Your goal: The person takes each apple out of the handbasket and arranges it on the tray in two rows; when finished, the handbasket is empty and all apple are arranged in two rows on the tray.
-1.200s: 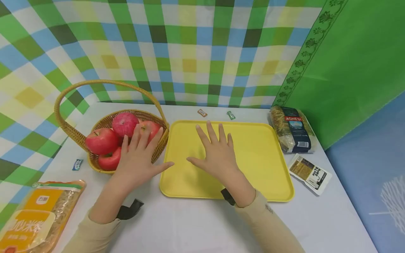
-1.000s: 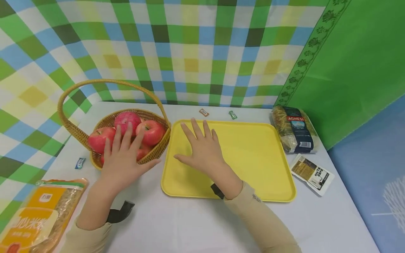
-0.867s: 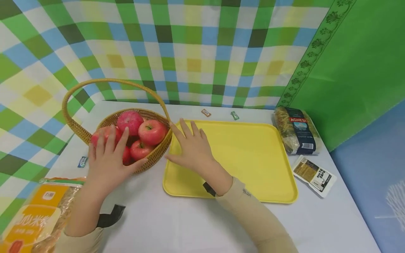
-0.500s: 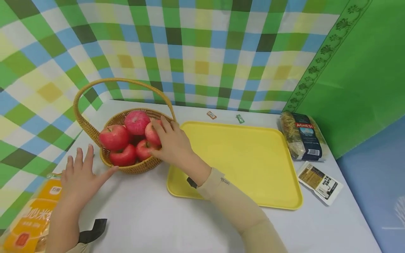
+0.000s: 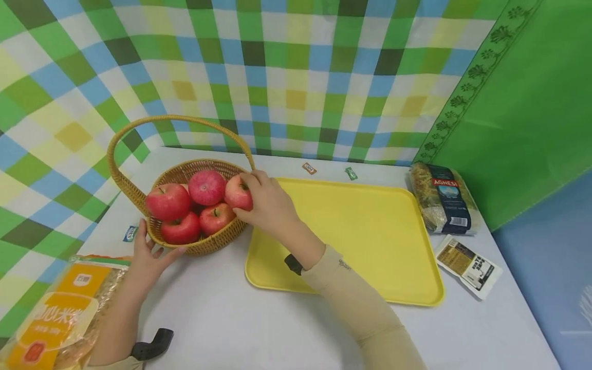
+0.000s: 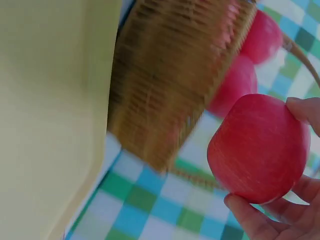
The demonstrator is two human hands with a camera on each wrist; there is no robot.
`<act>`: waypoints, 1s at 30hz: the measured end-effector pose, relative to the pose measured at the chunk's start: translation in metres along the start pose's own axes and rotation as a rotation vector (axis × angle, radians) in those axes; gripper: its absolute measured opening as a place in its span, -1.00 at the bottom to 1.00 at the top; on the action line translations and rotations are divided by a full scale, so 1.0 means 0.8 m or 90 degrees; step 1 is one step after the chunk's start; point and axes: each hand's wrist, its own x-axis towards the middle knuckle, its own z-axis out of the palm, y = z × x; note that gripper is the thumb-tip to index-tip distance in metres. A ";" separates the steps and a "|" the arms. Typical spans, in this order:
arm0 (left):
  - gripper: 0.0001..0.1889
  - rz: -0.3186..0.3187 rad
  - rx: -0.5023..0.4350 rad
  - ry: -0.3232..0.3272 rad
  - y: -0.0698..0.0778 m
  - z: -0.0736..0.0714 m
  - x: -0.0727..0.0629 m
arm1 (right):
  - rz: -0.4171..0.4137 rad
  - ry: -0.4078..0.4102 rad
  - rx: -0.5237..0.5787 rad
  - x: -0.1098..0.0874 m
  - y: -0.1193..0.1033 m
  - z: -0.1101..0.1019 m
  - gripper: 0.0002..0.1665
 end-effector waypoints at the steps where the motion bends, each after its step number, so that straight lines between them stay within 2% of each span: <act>1: 0.22 -0.010 -0.023 0.003 0.001 0.000 0.000 | 0.004 0.015 0.006 -0.004 0.008 -0.005 -0.17; 6: 0.21 -0.051 -0.086 0.029 0.006 0.000 -0.001 | 0.056 0.044 0.002 -0.008 0.061 -0.012 -0.18; 12: 0.21 -0.059 -0.109 0.031 0.005 0.001 0.000 | 0.132 -0.033 -0.012 0.014 0.118 0.022 -0.19; 14: 0.21 -0.054 -0.113 0.027 0.003 0.003 0.001 | 0.144 -0.053 -0.007 0.020 0.129 0.034 -0.19; 17: 0.21 -0.049 -0.112 0.026 0.001 0.005 0.002 | 0.139 -0.050 -0.010 0.026 0.135 0.047 -0.20; 21: 0.20 -0.051 -0.111 0.034 0.002 0.007 0.003 | 0.073 0.012 -0.035 0.023 0.114 0.046 -0.30; 25: 0.21 -0.061 -0.113 0.035 0.000 0.007 0.002 | -0.068 0.088 -0.023 0.013 0.063 0.038 -0.53; 26: 0.22 -0.064 -0.111 0.036 0.000 0.006 0.002 | -0.102 0.094 -0.011 0.013 0.048 0.038 -0.56; 28: 0.21 -0.068 -0.107 0.036 -0.002 0.006 0.001 | -0.148 0.073 0.011 0.018 0.022 0.041 -0.50; 30: 0.20 -0.073 -0.108 0.035 -0.003 0.007 0.001 | -0.155 0.034 0.030 0.030 0.003 0.049 -0.33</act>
